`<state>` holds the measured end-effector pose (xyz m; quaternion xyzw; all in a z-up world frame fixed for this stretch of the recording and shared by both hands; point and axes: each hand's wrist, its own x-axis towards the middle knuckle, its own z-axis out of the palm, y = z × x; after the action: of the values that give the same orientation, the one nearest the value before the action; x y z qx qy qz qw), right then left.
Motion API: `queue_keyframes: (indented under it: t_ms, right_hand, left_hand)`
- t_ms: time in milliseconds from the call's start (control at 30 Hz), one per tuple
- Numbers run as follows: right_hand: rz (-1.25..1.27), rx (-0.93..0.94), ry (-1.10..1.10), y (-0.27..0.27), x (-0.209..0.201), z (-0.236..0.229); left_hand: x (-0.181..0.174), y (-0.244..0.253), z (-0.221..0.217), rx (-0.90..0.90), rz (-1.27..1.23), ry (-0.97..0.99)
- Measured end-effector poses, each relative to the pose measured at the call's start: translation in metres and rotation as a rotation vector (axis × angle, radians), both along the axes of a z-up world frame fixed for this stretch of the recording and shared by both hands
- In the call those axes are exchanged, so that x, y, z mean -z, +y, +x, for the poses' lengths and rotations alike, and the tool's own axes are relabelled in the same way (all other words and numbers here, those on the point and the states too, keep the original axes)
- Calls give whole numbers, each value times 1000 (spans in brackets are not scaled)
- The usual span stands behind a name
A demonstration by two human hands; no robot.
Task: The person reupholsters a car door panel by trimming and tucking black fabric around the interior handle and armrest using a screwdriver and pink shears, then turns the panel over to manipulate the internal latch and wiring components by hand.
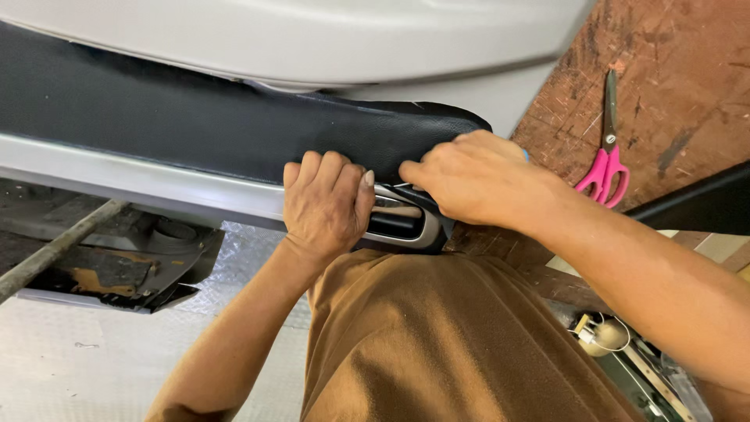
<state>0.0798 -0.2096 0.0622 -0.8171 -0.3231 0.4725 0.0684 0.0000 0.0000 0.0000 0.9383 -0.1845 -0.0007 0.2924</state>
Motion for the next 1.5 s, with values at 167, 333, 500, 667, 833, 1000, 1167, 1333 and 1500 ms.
queue_keyframes:
  t_ms: [167,333,500,667,833,1000,1167,1333,1500]
  right_hand:
    - [-17,29,-10,-2,-2,-3]
    - [44,178,10,-4,-6,-13]
    - [-6,100,29,-3,-5,-9]
    - [-27,-17,-18,13,-3,-3]
    - [-9,26,-14,7,-10,-3]
    - [19,179,-38,-2,-15,-5]
    - [11,105,-5,4,-10,-7]
    - [-52,-7,17,17,-5,-2]
    - [92,18,-76,5,1,-8]
  left_hand:
    - [-11,0,3,4,-23,2]
    - [-17,4,5,7,-58,41]
    - [-22,6,23,93,-73,207]
    - [-21,17,36,193,-43,312]
    - [-29,20,42,299,-60,439]
    - [-33,19,35,299,-37,424]
    - [-26,20,26,261,-105,338]
    - [-23,22,26,263,-66,359]
    - [-32,20,28,277,-104,386]
